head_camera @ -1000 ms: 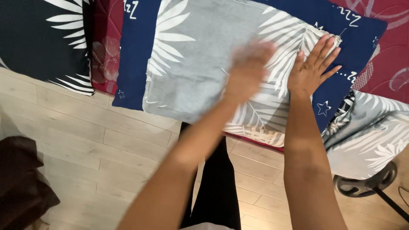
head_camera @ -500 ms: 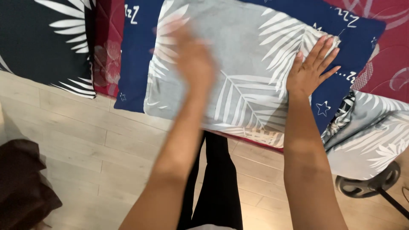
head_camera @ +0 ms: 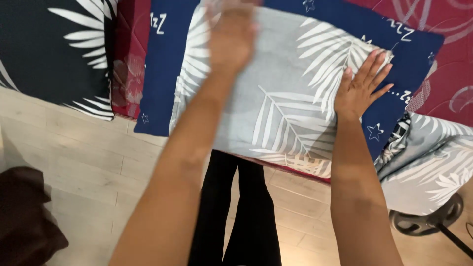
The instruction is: The person folds a black and white patterned pillowcase on a bed, then smooths a blue pillowcase with star patterns. They then fold a light grey patterned sheet and place it on top of the blue pillowcase.
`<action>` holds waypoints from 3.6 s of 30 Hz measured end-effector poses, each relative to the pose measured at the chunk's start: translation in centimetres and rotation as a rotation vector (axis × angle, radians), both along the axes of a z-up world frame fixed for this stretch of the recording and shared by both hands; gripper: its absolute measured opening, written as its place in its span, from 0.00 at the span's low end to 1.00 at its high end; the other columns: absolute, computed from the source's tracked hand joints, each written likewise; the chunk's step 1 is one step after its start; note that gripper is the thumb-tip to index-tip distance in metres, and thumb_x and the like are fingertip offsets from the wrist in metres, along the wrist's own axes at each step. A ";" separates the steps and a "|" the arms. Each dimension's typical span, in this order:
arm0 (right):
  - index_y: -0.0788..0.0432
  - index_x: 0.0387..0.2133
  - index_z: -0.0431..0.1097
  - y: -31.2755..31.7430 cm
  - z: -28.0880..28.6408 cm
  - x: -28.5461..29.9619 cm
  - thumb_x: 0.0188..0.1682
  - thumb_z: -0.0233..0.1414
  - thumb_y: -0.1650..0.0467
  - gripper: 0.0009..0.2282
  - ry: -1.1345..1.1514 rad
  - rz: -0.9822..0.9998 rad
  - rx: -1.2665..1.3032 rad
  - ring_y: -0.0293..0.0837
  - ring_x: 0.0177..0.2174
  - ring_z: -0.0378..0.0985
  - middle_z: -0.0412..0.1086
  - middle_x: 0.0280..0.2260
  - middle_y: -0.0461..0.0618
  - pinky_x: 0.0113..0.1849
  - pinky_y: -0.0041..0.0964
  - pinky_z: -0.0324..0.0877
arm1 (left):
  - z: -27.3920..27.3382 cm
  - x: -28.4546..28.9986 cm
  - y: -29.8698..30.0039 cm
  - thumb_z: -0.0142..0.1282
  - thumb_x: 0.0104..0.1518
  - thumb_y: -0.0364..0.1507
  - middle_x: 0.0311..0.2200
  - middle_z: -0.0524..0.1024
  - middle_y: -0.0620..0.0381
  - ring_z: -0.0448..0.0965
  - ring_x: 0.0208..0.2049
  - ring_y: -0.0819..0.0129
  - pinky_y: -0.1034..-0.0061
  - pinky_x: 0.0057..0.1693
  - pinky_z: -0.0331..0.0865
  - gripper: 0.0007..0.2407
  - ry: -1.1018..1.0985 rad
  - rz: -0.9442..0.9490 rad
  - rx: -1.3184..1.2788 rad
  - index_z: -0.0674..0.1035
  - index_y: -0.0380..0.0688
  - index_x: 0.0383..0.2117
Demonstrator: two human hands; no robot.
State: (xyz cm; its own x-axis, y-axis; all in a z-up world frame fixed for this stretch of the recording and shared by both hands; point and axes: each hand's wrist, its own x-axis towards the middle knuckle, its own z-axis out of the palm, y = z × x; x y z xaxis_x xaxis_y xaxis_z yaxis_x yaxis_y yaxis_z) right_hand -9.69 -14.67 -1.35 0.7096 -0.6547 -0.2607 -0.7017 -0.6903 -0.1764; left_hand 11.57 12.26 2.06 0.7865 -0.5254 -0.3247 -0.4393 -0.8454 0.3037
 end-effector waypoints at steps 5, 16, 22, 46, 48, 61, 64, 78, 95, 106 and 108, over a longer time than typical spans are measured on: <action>0.49 0.77 0.33 -0.8 -0.4 -0.4 0.64 0.29 0.50 0.32 0.026 0.026 0.038 0.56 0.74 0.24 0.29 0.77 0.47 0.67 0.68 0.19 | -0.4 2.5 6.7 0.32 0.70 0.42 0.71 0.54 0.53 0.41 0.73 0.50 0.36 0.68 0.23 0.22 -0.136 0.244 0.109 0.62 0.52 0.68; 0.49 0.77 0.32 -0.4 -0.1 -1.7 0.64 0.29 0.50 0.32 0.045 0.018 0.058 0.56 0.74 0.24 0.29 0.77 0.47 0.67 0.69 0.20 | -0.9 -12.0 -11.6 0.47 0.67 0.40 0.71 0.55 0.52 0.54 0.74 0.56 0.34 0.74 0.37 0.27 -0.214 -0.196 -0.299 0.59 0.39 0.69; 0.51 0.77 0.33 -0.3 1.1 -1.1 0.65 0.30 0.50 0.32 -0.004 0.048 0.057 0.56 0.74 0.25 0.30 0.77 0.48 0.67 0.68 0.20 | -0.1 -5.2 -2.0 0.40 0.72 0.39 0.75 0.49 0.60 0.44 0.76 0.62 0.40 0.75 0.32 0.26 -0.135 -0.075 -0.076 0.51 0.53 0.74; 0.36 0.75 0.40 4.9 4.6 7.1 0.64 0.31 0.50 0.27 0.111 0.316 0.079 0.48 0.73 0.30 0.31 0.75 0.41 0.69 0.57 0.25 | 1.9 -2.3 1.7 0.25 0.74 0.41 0.78 0.36 0.63 0.29 0.78 0.61 0.50 0.76 0.20 0.26 0.033 0.109 0.168 0.43 0.51 0.76; 0.37 0.76 0.39 2.2 4.3 5.5 0.64 0.30 0.50 0.27 0.132 0.256 0.064 0.48 0.73 0.30 0.31 0.75 0.42 0.70 0.57 0.25 | 2.0 -2.2 1.5 0.25 0.74 0.41 0.78 0.36 0.63 0.29 0.78 0.61 0.50 0.76 0.20 0.26 0.033 0.107 0.169 0.43 0.51 0.76; 0.56 0.75 0.37 13.3 5.7 3.0 0.62 0.45 0.56 0.34 0.055 0.050 -0.044 0.59 0.72 0.28 0.32 0.75 0.55 0.66 0.68 0.21 | 2.8 -2.3 0.9 0.25 0.74 0.40 0.78 0.34 0.63 0.28 0.78 0.61 0.50 0.77 0.20 0.26 0.072 0.113 0.199 0.42 0.50 0.77; 0.45 0.74 0.38 19.0 5.0 1.2 0.59 0.46 0.55 0.33 -0.203 0.336 0.028 0.48 0.73 0.28 0.32 0.74 0.45 0.69 0.64 0.22 | 2.9 -2.3 0.9 0.25 0.74 0.41 0.78 0.35 0.63 0.28 0.78 0.60 0.50 0.76 0.20 0.26 0.073 0.111 0.201 0.43 0.49 0.76; 0.50 0.74 0.47 3.8 2.9 -12.1 0.64 0.35 0.58 0.26 0.034 -0.032 -0.067 0.56 0.72 0.37 0.41 0.74 0.53 0.66 0.66 0.26 | 2.7 -3.6 -0.4 0.24 0.73 0.40 0.77 0.38 0.55 0.29 0.76 0.57 0.48 0.75 0.19 0.26 0.069 0.165 0.189 0.45 0.46 0.75; 0.50 0.75 0.40 3.8 1.8 -11.8 0.64 0.36 0.59 0.27 0.067 -0.086 -0.010 0.57 0.73 0.31 0.35 0.75 0.52 0.66 0.64 0.22 | -2.9 -19.4 1.3 0.43 0.71 0.40 0.75 0.51 0.59 0.45 0.75 0.57 0.40 0.73 0.32 0.28 -0.349 -0.166 -0.129 0.51 0.53 0.75; 0.51 0.76 0.38 4.1 1.7 -11.4 0.65 0.35 0.59 0.27 0.083 -0.071 -0.021 0.57 0.73 0.29 0.32 0.75 0.52 0.66 0.64 0.21 | 1.5 -15.8 9.2 0.34 0.74 0.37 0.78 0.42 0.56 0.37 0.78 0.53 0.39 0.73 0.22 0.25 -0.226 0.275 0.287 0.49 0.48 0.76; 0.51 0.76 0.38 4.1 1.7 -11.4 0.65 0.34 0.59 0.27 0.095 -0.068 -0.018 0.57 0.73 0.29 0.32 0.75 0.52 0.66 0.64 0.21 | -0.6 -20.7 3.5 0.34 0.76 0.35 0.78 0.42 0.54 0.38 0.79 0.56 0.41 0.76 0.23 0.25 -0.364 0.235 0.271 0.49 0.44 0.77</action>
State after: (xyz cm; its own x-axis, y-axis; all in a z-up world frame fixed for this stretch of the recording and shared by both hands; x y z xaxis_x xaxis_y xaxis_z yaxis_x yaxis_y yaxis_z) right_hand -21.14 -10.58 0.35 0.6358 -0.7059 -0.3122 -0.7601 -0.6429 -0.0945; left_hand -9.14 15.80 1.44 0.9609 -0.2553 -0.1076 -0.2641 -0.9613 -0.0779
